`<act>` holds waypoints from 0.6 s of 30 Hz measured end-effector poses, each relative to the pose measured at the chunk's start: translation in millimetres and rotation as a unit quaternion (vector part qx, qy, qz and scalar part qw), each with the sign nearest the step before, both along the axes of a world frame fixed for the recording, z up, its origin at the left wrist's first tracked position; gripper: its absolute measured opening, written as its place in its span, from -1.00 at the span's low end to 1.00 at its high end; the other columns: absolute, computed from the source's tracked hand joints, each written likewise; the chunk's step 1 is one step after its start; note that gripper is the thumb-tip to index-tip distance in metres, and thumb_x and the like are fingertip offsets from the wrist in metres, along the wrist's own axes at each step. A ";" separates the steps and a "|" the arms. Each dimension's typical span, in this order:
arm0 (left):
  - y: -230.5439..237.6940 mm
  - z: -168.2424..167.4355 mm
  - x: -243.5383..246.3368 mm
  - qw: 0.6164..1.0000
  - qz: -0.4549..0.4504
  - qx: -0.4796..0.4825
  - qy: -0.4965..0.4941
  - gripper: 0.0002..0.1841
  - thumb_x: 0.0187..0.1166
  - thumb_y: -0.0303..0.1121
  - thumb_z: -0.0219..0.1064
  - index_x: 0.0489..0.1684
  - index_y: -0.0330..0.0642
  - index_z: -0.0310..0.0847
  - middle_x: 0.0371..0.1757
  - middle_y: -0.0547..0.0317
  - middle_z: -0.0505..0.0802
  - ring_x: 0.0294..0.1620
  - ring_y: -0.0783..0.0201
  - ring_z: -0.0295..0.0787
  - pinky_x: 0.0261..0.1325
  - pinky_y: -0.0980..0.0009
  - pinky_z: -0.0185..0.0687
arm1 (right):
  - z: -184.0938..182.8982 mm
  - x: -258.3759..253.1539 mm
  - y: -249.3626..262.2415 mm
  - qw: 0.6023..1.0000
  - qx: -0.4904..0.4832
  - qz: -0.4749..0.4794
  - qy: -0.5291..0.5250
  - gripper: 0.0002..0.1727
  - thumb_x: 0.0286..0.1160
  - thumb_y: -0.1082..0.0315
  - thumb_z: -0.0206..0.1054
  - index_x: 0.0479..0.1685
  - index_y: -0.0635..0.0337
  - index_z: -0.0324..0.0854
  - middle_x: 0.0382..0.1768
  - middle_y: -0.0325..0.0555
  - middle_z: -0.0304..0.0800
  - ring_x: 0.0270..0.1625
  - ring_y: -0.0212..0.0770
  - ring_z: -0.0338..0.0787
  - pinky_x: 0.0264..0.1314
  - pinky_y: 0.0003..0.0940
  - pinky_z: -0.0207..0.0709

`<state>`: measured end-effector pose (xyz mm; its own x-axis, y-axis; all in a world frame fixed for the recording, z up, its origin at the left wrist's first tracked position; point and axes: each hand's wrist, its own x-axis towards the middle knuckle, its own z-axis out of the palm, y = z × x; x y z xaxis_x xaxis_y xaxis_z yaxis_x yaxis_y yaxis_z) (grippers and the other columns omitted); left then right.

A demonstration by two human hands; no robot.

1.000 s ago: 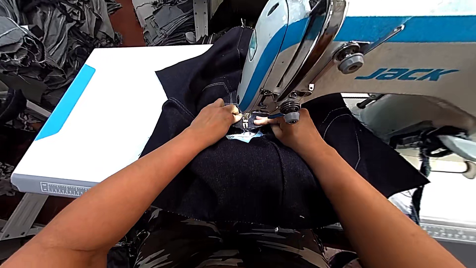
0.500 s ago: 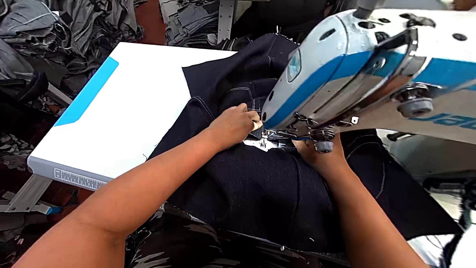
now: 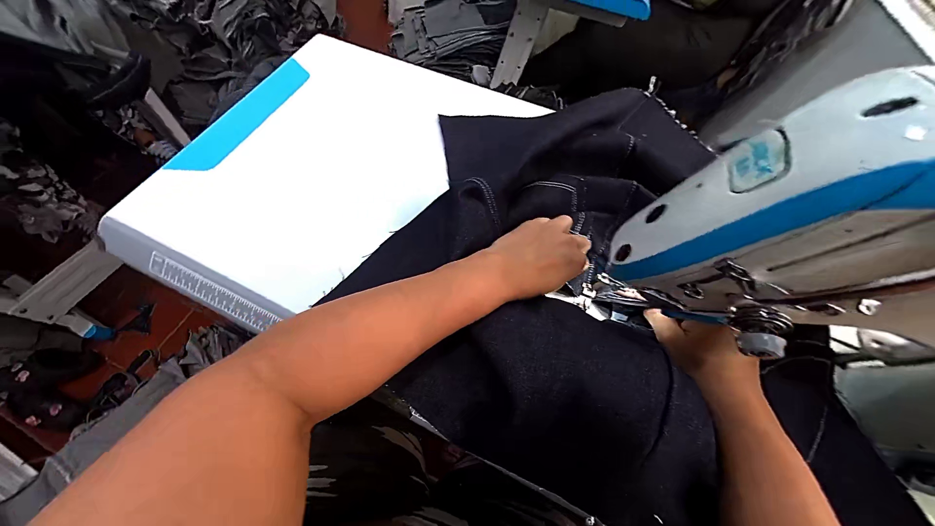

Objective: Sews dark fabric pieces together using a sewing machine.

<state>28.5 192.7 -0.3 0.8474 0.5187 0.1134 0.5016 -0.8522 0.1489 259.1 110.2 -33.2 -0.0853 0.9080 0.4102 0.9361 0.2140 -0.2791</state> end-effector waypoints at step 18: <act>-67.6 -15.0 -3.5 0.989 -0.148 0.009 -0.018 -0.84 0.45 -0.34 0.54 -0.18 -0.22 0.88 -0.05 0.00 0.91 0.27 -0.04 0.74 0.38 -0.07 0.49 | 33.9 -14.0 -52.5 0.904 -0.036 0.402 -0.141 -0.57 0.72 0.14 0.04 -0.41 0.07 0.76 -0.19 -0.12 0.92 0.09 -0.01 0.87 0.27 -0.05 0.67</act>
<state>25.0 125.1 -15.3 0.9573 0.2455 0.1528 0.2238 -0.9637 0.1458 245.0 57.7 0.7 -0.8214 0.5291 0.2128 0.5217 0.8479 -0.0943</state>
